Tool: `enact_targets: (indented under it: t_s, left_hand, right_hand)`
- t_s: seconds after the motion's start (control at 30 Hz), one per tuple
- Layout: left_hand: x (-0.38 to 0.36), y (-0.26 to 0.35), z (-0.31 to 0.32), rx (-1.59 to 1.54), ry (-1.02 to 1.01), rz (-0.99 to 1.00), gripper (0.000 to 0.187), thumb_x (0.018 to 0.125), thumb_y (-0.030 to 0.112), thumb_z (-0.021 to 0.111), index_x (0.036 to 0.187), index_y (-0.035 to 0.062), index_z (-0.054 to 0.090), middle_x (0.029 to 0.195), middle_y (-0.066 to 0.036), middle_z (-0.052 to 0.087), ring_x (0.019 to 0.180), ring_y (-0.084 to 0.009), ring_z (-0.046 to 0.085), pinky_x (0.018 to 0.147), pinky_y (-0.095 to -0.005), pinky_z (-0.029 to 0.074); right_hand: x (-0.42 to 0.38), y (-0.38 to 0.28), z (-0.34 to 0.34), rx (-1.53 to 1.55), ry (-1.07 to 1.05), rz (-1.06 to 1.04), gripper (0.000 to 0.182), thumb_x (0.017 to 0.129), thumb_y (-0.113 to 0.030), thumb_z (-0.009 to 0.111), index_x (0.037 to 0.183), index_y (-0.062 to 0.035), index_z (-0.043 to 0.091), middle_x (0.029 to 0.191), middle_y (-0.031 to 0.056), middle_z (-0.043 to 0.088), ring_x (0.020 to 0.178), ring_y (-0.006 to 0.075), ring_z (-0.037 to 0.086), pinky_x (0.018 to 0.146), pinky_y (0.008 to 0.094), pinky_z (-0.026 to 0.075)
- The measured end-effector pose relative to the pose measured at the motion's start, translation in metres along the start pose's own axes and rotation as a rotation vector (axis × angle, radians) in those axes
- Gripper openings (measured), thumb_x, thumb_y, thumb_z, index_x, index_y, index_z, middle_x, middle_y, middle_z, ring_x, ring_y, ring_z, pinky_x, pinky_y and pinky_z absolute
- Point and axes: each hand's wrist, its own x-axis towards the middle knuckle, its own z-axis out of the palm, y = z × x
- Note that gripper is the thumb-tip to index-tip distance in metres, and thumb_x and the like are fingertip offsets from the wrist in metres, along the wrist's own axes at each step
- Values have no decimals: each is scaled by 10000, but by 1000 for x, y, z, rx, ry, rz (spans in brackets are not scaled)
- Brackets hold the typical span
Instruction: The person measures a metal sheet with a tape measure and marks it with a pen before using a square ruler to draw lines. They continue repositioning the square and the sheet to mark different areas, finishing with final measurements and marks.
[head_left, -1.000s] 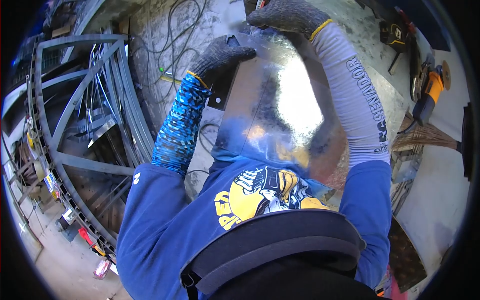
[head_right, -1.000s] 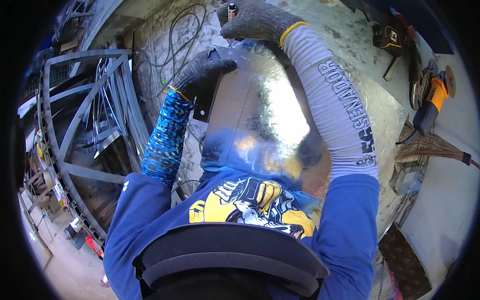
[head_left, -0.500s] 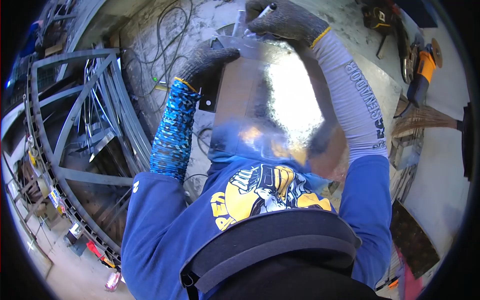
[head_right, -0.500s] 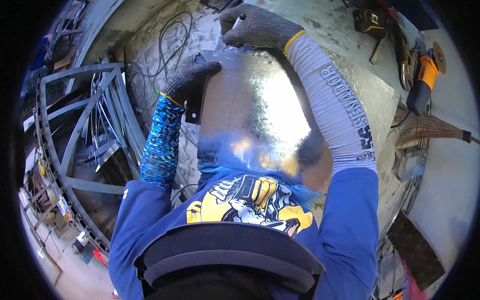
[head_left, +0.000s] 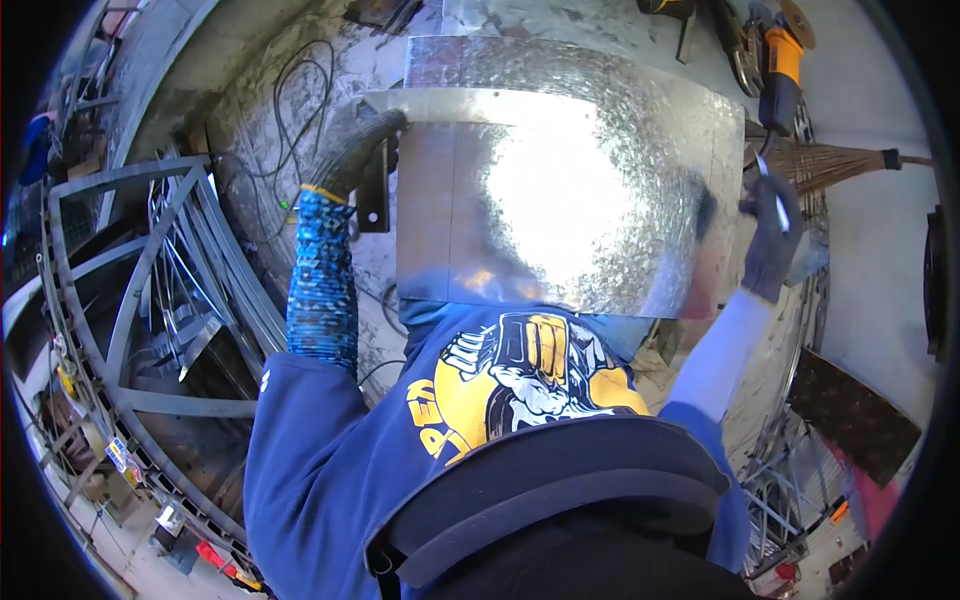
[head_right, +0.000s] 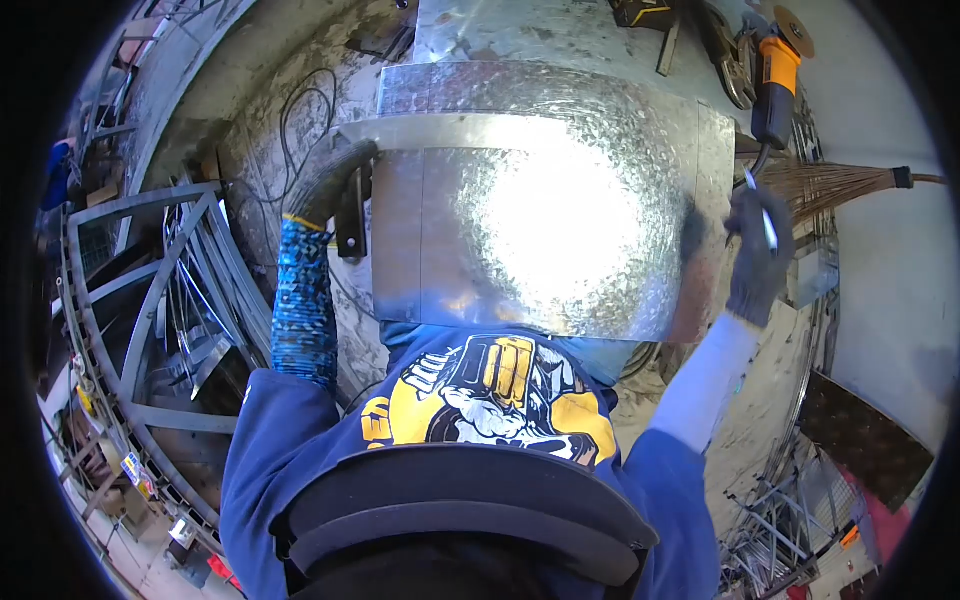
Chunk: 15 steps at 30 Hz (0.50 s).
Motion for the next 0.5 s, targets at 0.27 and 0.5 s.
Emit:
enact_targets:
  t_s: [0.27, 0.5]
  left_hand:
    - [-66, -20, -33, 0, 24, -146, 227, 948, 204, 730, 1074, 34, 650, 762, -48, 661, 513, -142, 602, 463, -270, 499]
    - [-55, -30, 6, -40, -96, 29, 280, 916, 172, 750, 1138, 8, 706, 1009, -23, 721, 898, -117, 638, 835, -287, 515]
  right_hand:
    - [-83, 119, -49, -302, 121, 155, 252, 959, -174, 684, 1162, -24, 693, 1071, 53, 702, 964, 155, 638, 869, 312, 514]
    - [-35, 125, -23, -240, 86, 238, 336, 953, -285, 685, 1166, -25, 699, 1077, 114, 724, 1002, 210, 648, 907, 337, 504]
